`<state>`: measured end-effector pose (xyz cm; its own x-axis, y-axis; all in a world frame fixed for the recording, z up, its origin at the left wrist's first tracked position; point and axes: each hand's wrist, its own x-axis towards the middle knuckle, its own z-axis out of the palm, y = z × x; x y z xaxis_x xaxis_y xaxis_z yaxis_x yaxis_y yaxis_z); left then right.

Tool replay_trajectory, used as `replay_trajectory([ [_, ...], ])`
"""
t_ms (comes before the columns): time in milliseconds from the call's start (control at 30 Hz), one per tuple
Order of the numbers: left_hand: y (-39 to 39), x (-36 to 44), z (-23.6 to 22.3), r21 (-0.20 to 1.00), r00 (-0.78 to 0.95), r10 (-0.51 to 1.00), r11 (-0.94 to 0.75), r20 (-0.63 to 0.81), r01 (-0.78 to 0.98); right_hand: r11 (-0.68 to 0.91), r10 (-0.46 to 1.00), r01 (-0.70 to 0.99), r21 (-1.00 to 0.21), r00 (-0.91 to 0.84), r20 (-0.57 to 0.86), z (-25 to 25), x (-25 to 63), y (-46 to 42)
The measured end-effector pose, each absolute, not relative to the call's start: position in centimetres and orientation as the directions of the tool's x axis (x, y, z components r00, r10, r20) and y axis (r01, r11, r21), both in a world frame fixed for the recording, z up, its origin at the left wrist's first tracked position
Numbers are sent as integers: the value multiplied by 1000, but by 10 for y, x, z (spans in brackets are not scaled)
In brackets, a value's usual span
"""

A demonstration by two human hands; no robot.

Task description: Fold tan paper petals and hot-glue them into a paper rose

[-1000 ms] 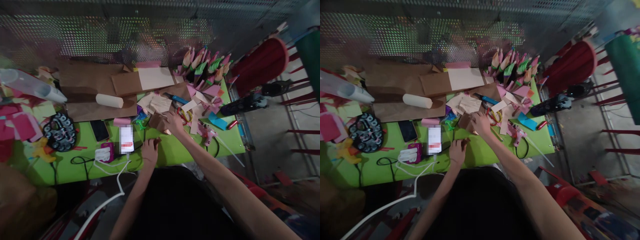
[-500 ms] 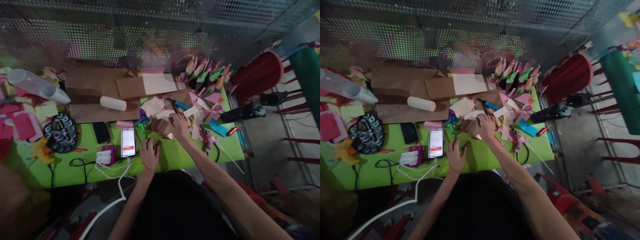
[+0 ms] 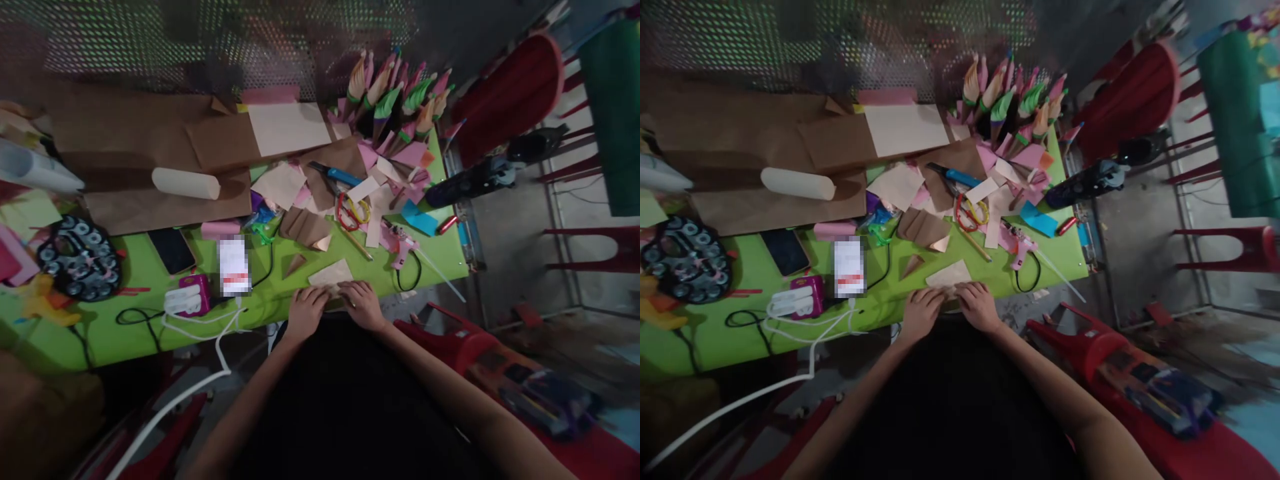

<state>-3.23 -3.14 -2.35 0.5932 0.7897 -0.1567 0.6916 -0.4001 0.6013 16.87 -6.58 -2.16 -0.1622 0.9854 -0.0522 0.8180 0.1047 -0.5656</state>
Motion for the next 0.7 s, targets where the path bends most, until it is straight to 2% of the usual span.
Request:
replay_trajectory([
  [167,-33,-20,-24,580,433,878,-250,-202,775,-68,985,741,-668,-58,-164,-30,185,-59],
  [367,-25,-13,-24,473,252,944,-125,-214,872,-180,976,720,-670,46,-212,-44,196,-41],
  [600,-12,-6,-28,450,192,956,-73,-224,890,-227,970,770,-596,127,-206,-48,188,-28],
  [700,-18,-6,-26,449,263,943,-149,-203,881,-226,971,796,-561,135,-199,-49,184,-26],
])
